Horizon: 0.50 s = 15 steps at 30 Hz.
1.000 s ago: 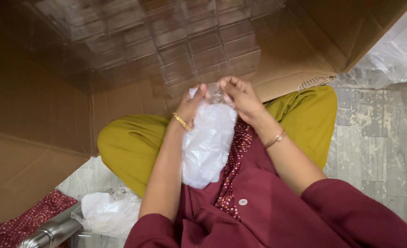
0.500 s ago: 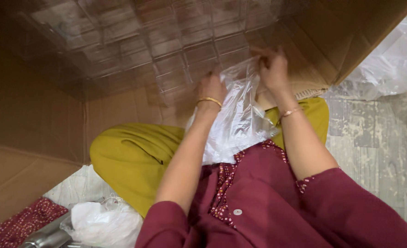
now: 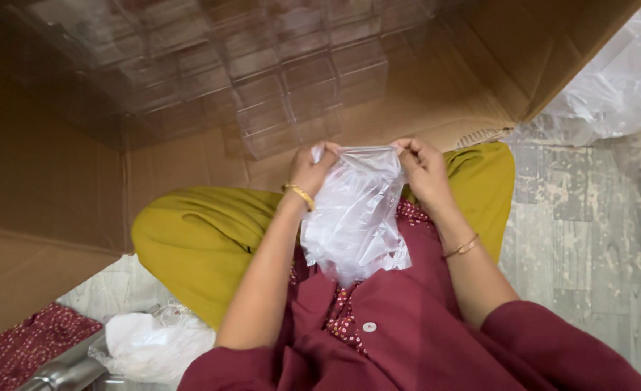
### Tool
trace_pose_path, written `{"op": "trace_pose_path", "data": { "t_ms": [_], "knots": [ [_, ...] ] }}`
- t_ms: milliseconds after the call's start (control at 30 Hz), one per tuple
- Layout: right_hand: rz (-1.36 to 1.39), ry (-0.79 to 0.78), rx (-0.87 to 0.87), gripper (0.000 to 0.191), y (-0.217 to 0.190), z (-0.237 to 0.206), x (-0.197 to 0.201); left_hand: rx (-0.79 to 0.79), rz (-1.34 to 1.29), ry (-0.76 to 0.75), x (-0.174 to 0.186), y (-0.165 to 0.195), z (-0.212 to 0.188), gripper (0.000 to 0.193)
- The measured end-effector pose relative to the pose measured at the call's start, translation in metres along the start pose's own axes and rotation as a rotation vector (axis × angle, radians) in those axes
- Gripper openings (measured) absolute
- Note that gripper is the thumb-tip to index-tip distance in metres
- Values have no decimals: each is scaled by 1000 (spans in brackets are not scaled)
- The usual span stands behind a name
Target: The person sits on the floor and packs clear plastic boxes into clear plastic bags, one box at a time, then places the filled bags into a large cardboard carton. They repeat this bagging and stacking cycle throughout the episode.
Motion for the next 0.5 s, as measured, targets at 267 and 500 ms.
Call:
{"op": "trace_pose_path", "data": {
  "t_ms": [267, 500],
  "knots": [
    [-244, 12, 317, 22, 30, -27, -11, -206, 641, -134, -1, -80, 0, 17],
    [834, -668, -490, 53, -45, -61, 0, -416, 240, -47, -25, 26, -12, 20]
  ]
}}
Point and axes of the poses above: each hand's wrist, its own z-axis towards the middle knuckle, its own x-axis out of the back of the hand, y = z × x, the point moved 1 cm from there along z, towards the middle knuckle, and after that the axes turned 13 degrees about y, right-handed, at the moved point
